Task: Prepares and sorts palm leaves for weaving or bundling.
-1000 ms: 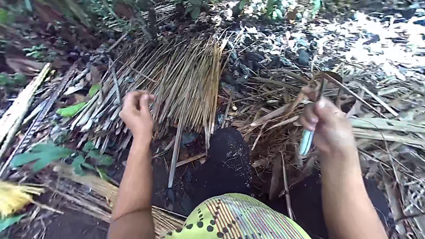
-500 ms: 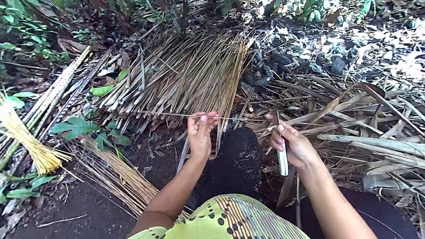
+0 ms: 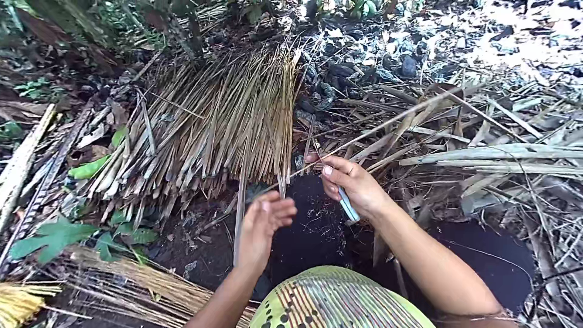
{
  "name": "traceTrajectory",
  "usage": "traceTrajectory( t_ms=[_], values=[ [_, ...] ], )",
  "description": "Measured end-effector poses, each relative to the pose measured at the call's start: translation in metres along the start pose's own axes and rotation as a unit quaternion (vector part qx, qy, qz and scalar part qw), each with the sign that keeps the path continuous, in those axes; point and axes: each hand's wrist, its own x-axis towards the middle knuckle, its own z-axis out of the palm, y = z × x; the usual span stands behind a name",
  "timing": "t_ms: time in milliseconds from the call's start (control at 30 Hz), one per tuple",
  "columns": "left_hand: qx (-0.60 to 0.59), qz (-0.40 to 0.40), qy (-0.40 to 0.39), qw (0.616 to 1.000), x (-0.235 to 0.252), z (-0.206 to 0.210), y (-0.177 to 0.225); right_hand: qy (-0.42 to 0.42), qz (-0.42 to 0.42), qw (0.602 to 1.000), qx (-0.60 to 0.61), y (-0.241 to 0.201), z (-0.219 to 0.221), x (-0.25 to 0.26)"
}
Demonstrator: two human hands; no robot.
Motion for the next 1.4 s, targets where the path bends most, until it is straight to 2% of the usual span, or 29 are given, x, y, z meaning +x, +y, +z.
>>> traceTrajectory(
  t_ms=[33,100,133,167,200,300,400,500,567,667,733,867,933,1000,1100,1133,1200,1300,1400],
  values=[
    [0.093,0.078,-0.053,0.991,-0.004,0.001,-0.002,0.000,0.012,1.000,-0.017,-0.001,-0.002,-0.003],
    [0.270,0.247,-0.070,0.928,0.006,0.004,-0.002,-0.014,0.035,0.999,-0.029,-0.001,-0.002,-0.009],
    [0.313,0.273,-0.071,0.907,0.016,0.009,-0.001,-0.021,0.043,0.998,-0.032,0.000,-0.001,-0.012],
    [0.326,0.251,-0.091,0.907,0.026,0.015,0.002,-0.024,0.048,0.998,-0.036,0.000,0.000,-0.015],
    [0.303,0.204,-0.115,0.924,0.033,0.022,0.004,-0.023,0.049,0.998,-0.042,-0.001,0.001,-0.017],
    [0.133,0.051,-0.146,0.979,0.043,0.043,0.006,-0.015,0.017,0.997,-0.078,-0.005,-0.004,-0.024],
    [0.033,-0.026,-0.204,0.978,0.044,0.047,0.006,-0.002,-0.014,0.994,-0.112,-0.015,-0.010,-0.032],
    [-0.043,-0.081,-0.257,0.962,0.046,0.047,0.006,0.009,-0.022,0.993,-0.112,-0.023,-0.016,-0.036],
    [-0.110,-0.134,-0.293,0.940,0.050,0.044,0.006,-0.024,-0.012,0.995,-0.101,-0.025,-0.020,-0.038],
    [-0.233,-0.237,-0.349,0.876,0.053,0.039,0.003,-0.078,-0.007,0.992,-0.095,-0.029,-0.029,-0.039],
    [-0.275,-0.280,-0.372,0.842,0.052,0.036,0.000,-0.034,-0.046,0.990,-0.125,-0.043,-0.036,-0.039],
    [-0.309,-0.314,-0.389,0.809,0.048,0.030,-0.008,0.104,-0.157,0.976,-0.106,-0.084,-0.065,-0.031],
    [-0.315,-0.323,-0.390,0.803,0.049,0.028,-0.010,0.117,-0.155,0.978,-0.076,-0.085,-0.062,-0.032],
    [-0.325,-0.334,-0.376,0.801,0.051,0.030,-0.012,0.074,-0.087,0.991,-0.074,-0.065,-0.045,-0.039],
    [-0.336,-0.335,-0.379,0.794,0.055,0.030,-0.016,-0.057,0.058,0.994,-0.072,-0.023,-0.023,-0.047],
    [-0.328,-0.335,-0.386,0.794,0.056,0.028,-0.018,-0.056,0.063,0.993,-0.077,-0.024,-0.025,-0.047],
    [-0.294,-0.343,-0.394,0.801,0.054,0.019,-0.021,0.019,-0.004,0.995,-0.098,-0.047,-0.045,-0.046],
    [-0.279,-0.358,-0.393,0.800,0.047,0.003,-0.028,0.138,-0.134,0.974,-0.117,-0.088,-0.091,-0.040],
    [-0.304,-0.378,-0.384,0.786,0.044,-0.002,-0.035,0.161,-0.149,0.970,-0.107,-0.086,-0.089,-0.039]
  ],
)
